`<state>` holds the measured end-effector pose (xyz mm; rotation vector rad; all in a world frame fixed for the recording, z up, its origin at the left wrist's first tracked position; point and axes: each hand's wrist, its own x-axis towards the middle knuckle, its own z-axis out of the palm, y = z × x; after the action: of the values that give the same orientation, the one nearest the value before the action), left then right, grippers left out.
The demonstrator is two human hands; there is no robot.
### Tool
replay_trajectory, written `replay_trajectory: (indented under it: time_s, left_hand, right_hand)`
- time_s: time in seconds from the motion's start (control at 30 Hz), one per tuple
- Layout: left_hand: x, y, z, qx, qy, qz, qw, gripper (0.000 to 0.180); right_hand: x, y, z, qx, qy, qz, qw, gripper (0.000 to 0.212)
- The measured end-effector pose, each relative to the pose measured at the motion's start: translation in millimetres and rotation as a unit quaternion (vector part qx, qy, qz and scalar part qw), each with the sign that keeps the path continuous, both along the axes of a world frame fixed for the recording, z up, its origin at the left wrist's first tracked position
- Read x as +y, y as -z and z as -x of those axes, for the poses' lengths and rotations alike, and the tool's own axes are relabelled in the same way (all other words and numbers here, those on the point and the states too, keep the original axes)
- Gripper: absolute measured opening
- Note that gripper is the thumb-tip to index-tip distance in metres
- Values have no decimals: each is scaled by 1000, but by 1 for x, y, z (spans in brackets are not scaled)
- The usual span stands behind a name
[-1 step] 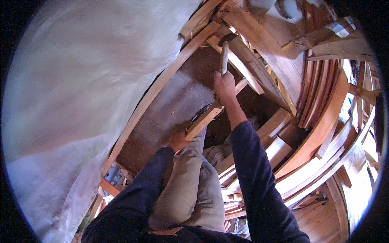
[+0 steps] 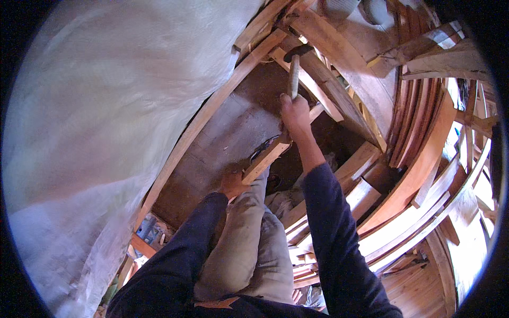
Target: The person uses a hammer and pry bar to remove wooden planks and beams from a floor structure. They repeatedly pry up boards, hammer them loose, and toss the debris aside while working in a confined space.
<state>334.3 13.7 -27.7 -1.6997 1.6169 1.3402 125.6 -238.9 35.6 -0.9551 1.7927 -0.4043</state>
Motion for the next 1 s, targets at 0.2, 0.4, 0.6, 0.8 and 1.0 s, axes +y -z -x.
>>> replay_trajectory:
  time_s: [0.2,0.4,0.6,0.8,1.0]
  left_hand:
    - [10,7,-11,36,-50,-32,998,74]
    - [8,7,-7,23,16,81,996,86]
    - [14,28,-17,90,-74,15,993,89]
    - [4,36,-18,129,-37,30,991,90]
    - [-24,18,-12,93,-142,-58,984,86]
  right_hand:
    - [-35,-117,-10,-172,226,211,935,28]
    - [0,13,-1,-44,71,16,996,29]
    - [-20,-81,7,-118,166,202,958,28]
    - [-12,26,15,20,-39,18,999,29]
    - [-10,-65,31,-42,41,161,985,30]
